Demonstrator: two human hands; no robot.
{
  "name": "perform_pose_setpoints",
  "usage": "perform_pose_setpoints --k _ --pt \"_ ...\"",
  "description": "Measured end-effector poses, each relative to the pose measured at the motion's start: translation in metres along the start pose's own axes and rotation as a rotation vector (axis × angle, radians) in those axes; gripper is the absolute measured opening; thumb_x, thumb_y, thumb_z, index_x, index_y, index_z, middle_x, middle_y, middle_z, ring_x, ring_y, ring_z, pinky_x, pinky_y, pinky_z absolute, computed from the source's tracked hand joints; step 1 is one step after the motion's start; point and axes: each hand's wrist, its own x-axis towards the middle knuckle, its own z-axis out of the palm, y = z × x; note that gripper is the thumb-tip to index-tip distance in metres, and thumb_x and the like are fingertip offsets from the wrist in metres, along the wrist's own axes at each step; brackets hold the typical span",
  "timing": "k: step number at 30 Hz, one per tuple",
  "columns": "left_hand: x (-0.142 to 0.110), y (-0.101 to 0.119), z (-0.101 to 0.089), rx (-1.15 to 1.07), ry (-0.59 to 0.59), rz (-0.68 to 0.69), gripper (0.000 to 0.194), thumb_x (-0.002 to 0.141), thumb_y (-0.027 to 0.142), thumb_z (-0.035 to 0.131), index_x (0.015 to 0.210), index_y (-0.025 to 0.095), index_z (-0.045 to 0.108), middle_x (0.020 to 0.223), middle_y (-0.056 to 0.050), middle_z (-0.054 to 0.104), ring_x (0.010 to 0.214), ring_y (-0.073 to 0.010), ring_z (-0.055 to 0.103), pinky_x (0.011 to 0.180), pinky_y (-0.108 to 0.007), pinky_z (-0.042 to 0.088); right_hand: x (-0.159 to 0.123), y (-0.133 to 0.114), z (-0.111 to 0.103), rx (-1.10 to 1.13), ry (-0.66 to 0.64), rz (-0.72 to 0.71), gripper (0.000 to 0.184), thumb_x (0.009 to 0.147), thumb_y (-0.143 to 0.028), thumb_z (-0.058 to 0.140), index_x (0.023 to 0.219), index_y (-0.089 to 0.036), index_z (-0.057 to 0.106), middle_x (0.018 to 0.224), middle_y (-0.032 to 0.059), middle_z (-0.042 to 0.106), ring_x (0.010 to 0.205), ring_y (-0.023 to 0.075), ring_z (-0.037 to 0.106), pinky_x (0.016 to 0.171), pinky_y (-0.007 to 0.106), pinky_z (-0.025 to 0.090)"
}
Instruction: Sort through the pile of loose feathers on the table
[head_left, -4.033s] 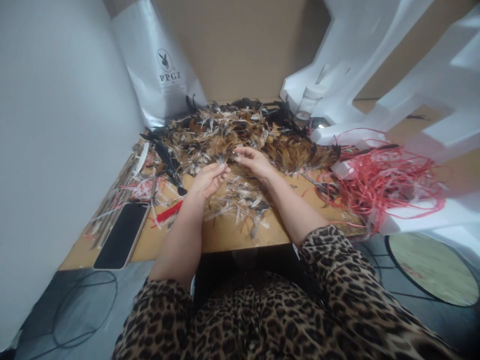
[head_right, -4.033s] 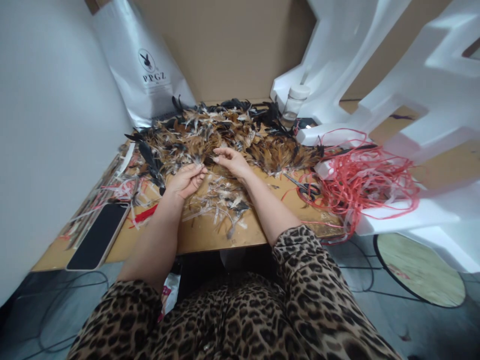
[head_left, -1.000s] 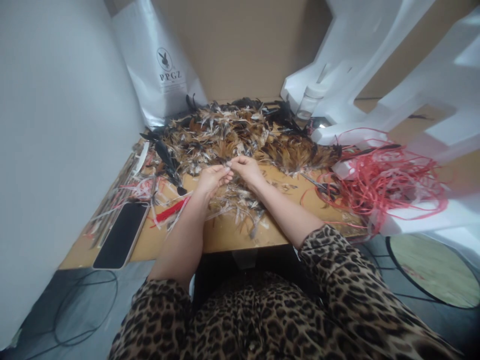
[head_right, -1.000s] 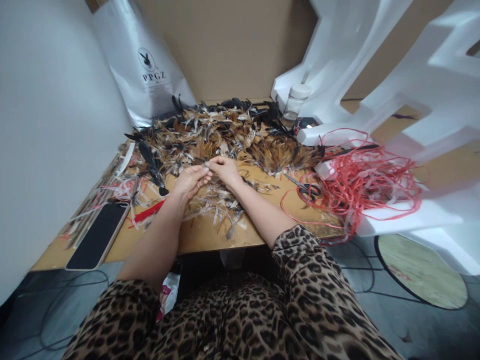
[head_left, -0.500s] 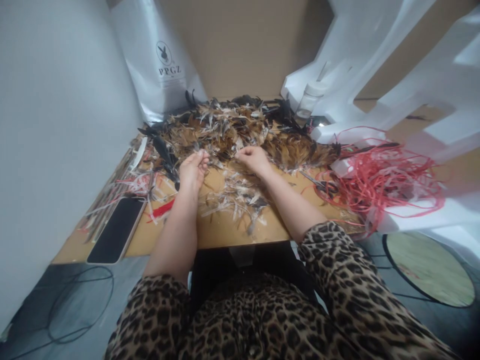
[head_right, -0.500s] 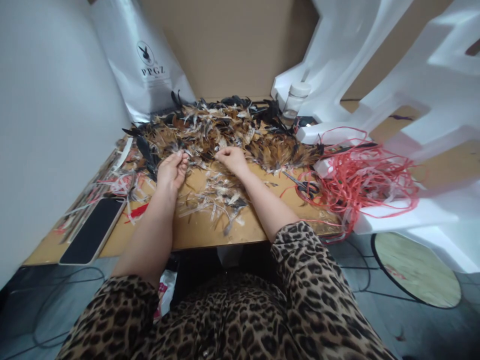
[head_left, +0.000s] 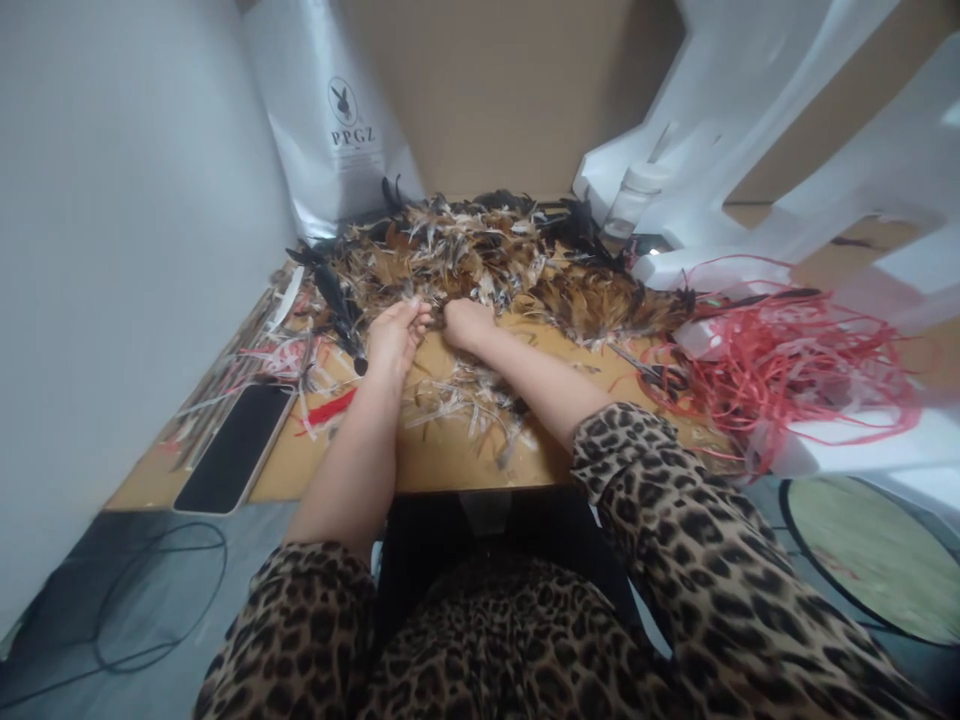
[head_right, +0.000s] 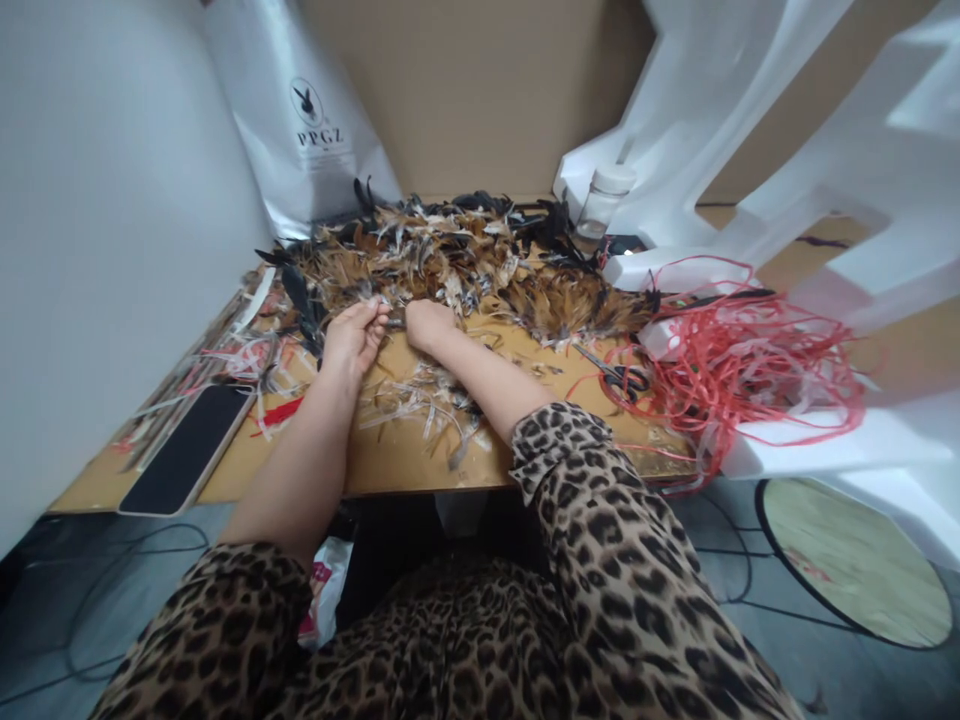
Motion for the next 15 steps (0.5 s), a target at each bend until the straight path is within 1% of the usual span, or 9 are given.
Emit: perform_pose_setpoints --k 2,3,5,7,9,12,15 --pt "0.001 -0.001 -0.002 0.005 -0.008 0.005 0.012 0.067 0.019 0.067 0.074 0.011 0.062 0.068 -0.002 0.064 0.051 -0.0025 0.055 0.044 -0.010 0.040 0.000 0.007 -0.006 0.126 -0.015 0.026 0.006 0.056 -0.014 0.067 0.057 -0.012 0.062 0.063 0.0130 0.063 0.064 0.0213 0.059 0.062 0.030 0.042" --pt "0.002 -0.002 -0.002 0.006 -0.010 0.004 0.012 0.068 0.019 0.066 0.075 0.011 0.062 0.068 -0.002 0.064 0.051 -0.0025 0.055 0.044 -0.010 0.040 -0.002 0.012 -0.011 0.233 -0.044 0.025 0.008 0.057 -0.016 0.067 0.054 -0.012 0.061 0.055 0.0098 0.060 0.059 0.0188 0.056 0.058 0.028 0.041" --pt "0.002 -0.003 -0.002 0.000 -0.016 -0.008 0.012 0.068 0.018 0.066 0.077 0.011 0.062 0.069 -0.002 0.065 0.052 -0.0027 0.056 0.045 -0.010 0.040 -0.007 0.025 -0.022 0.545 -0.070 0.016 0.015 0.061 -0.023 0.064 0.051 -0.014 0.058 0.044 0.0027 0.053 0.045 0.0115 0.048 0.048 0.024 0.037" --pt "0.002 -0.004 -0.001 -0.011 -0.022 -0.027 0.013 0.067 0.018 0.067 0.077 0.011 0.062 0.069 -0.003 0.065 0.053 -0.0029 0.056 0.045 -0.010 0.041 -0.012 0.038 -0.030 0.813 -0.073 0.049 0.020 0.061 -0.029 0.065 0.050 -0.014 0.056 0.041 -0.0011 0.050 0.038 0.0065 0.039 0.040 0.020 0.030" --pt "0.001 -0.006 0.001 -0.008 -0.032 -0.048 0.012 0.067 0.017 0.067 0.076 0.010 0.062 0.069 -0.003 0.065 0.052 -0.0028 0.056 0.045 -0.010 0.040 -0.016 0.050 -0.032 1.000 -0.076 0.080 0.023 0.058 -0.033 0.068 0.053 -0.014 0.057 0.042 -0.0024 0.051 0.036 0.0046 0.036 0.037 0.019 0.026" --pt "-0.002 -0.008 0.003 0.014 -0.053 -0.082 0.011 0.067 0.016 0.067 0.075 0.010 0.062 0.070 -0.004 0.065 0.052 -0.0030 0.056 0.044 -0.010 0.041 -0.018 0.061 -0.026 1.119 -0.085 0.134 0.024 0.056 -0.035 0.071 0.058 -0.015 0.059 0.041 -0.0033 0.051 0.033 0.0043 0.035 0.034 0.018 0.022" --pt "-0.004 -0.009 0.005 0.027 -0.068 -0.114 0.009 0.067 0.013 0.066 0.074 0.009 0.061 0.072 -0.005 0.066 0.053 -0.0037 0.057 0.045 -0.010 0.042 -0.018 0.065 -0.022 1.197 -0.111 0.158 0.024 0.055 -0.033 0.072 0.058 -0.016 0.056 0.039 -0.0047 0.048 0.032 0.0042 0.034 0.033 0.017 0.020"
